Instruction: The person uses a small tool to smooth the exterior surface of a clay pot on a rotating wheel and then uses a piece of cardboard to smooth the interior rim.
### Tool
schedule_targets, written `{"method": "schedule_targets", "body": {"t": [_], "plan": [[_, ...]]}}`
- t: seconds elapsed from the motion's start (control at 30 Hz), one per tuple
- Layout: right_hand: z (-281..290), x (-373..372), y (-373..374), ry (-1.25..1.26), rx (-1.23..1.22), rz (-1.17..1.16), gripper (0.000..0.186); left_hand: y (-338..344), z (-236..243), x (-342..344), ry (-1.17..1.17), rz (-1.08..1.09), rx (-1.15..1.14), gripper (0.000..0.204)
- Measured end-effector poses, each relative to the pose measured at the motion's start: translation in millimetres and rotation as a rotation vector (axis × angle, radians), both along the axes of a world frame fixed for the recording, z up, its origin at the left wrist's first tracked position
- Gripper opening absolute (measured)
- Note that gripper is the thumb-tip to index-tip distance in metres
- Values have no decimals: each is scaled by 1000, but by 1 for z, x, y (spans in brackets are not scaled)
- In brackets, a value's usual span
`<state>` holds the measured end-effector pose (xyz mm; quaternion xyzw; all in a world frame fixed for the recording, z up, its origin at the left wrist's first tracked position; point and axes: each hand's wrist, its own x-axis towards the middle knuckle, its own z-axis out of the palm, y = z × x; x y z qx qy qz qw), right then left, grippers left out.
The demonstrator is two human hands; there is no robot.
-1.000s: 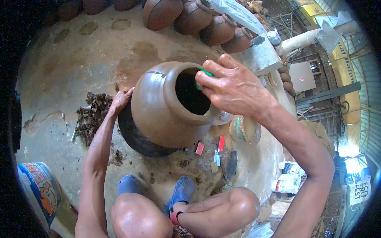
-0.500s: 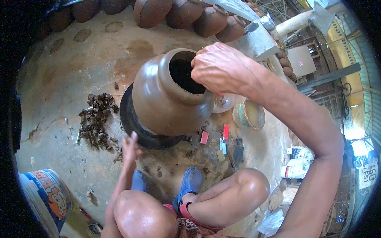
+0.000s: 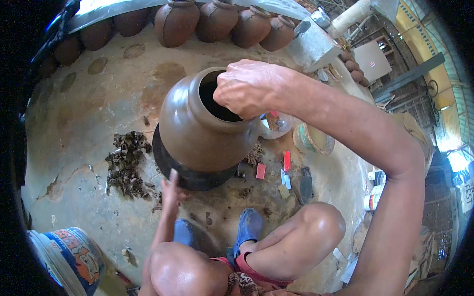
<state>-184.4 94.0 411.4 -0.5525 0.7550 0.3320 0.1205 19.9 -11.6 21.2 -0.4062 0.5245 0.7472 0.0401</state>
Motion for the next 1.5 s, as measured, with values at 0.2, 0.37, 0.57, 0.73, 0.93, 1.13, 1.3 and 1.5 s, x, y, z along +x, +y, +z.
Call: {"method": "schedule_targets", "body": {"t": [0.2,0.37,0.57,0.73,0.93,1.13,1.3,1.5], "plan": [[-1,-10,-1,-103,-72,-54,10,-27,-23,-50,-105,143,-390,80],[-1,-3,-6,-118,-42,-116,12,43,-8,37,-82,-372,352,78],[2,-4,-9,-159,-33,-149,13,-55,-15,-55,126,69,80,73],[-4,-6,-9,-185,-43,-184,14,38,0,27,-87,-314,197,83],[2,-6,-14,-156,30,-200,21,-49,-12,-32,91,58,-6,93],[-6,-11,-7,-241,-48,-236,20,13,-1,-21,142,192,-374,90],[-1,-5,-14,-279,-72,-201,15,24,-14,32,10,-255,269,53],[3,-1,-10,-317,-49,-268,13,-62,3,-52,220,71,61,73]]}}
